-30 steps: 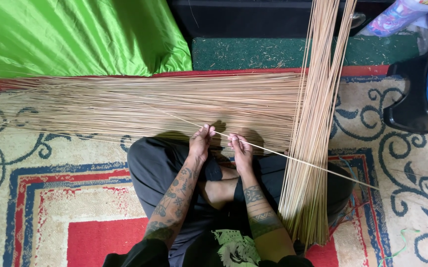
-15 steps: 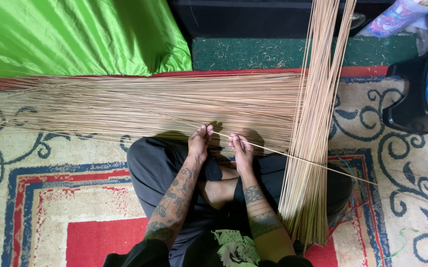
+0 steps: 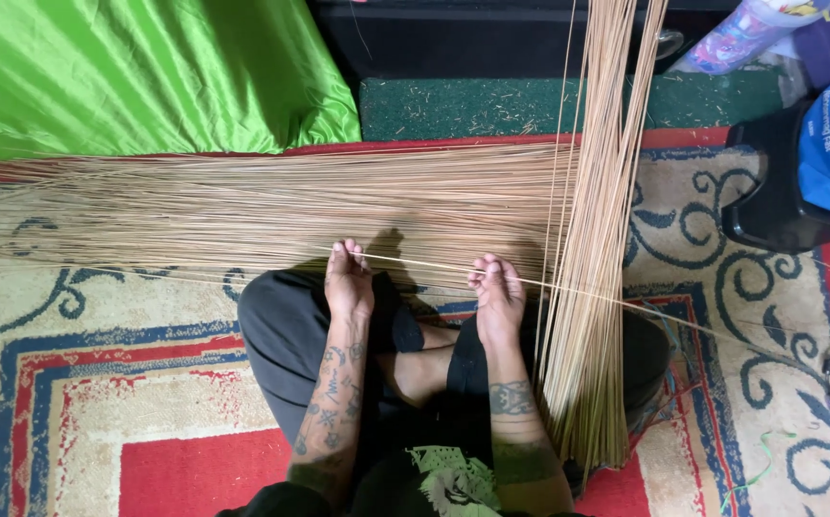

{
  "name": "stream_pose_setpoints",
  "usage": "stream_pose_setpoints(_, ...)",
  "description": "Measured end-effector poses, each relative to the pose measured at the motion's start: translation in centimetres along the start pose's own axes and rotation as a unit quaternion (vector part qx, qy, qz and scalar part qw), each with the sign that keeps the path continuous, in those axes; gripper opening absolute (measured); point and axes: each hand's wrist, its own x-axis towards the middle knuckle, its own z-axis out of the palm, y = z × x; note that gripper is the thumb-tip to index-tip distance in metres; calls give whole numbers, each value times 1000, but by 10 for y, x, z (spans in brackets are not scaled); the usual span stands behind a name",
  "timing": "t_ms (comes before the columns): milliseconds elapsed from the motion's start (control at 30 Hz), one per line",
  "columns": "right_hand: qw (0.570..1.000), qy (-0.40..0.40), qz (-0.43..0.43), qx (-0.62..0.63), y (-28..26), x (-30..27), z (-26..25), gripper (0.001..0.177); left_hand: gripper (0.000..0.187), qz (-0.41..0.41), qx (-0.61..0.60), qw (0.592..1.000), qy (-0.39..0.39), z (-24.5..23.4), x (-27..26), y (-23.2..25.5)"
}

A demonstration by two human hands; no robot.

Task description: Weaving long, thin wooden sticks together to form a flat mat or bundle.

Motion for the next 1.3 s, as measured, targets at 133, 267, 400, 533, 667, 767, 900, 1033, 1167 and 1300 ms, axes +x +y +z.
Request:
stream_pose_setpoints(133,999,3,-29,14,-26,5,-9,23,14,24,-59,998,2,7,-24,14)
stream_pose_setpoints(267,998,7,-62,-18,-29,0,1,20,17,11,-37,999,-36,36,-66,14)
stream_pose_setpoints(400,999,-9,-34,-20,-12,-18,22,21,23,-39,50,985,-158,62,-121,-12)
stream_pose_setpoints(533,1000,-8,-22,-16,-19,-17,17,24,29,-54,78,974,-208,62,-129,-17)
stream_pose_setpoints(667,999,20,-36,23,-45,-5,-5,26,30,6,76,980,-184,47,-105,9)
stream_pose_setpoints(767,997,29,-62,29,-57,1,-19,25,30,40,52,984,-167,30,-86,25)
stream_pose_setpoints(900,997,14,-71,3,-49,1,-14,19,29,36,34,985,-168,37,-96,22)
stream_pose_setpoints(1033,998,-7,-60,1,-15,-7,-6,12,29,0,60,979,-197,56,-126,-6)
stream_pose_setpoints(1167,999,2,-35,15,-39,-17,9,20,25,-3,63,976,-207,55,-127,-9)
stream_pose_setpoints(1300,998,16,-59,24,-66,-9,-2,25,24,50,61,981,-180,45,-106,13)
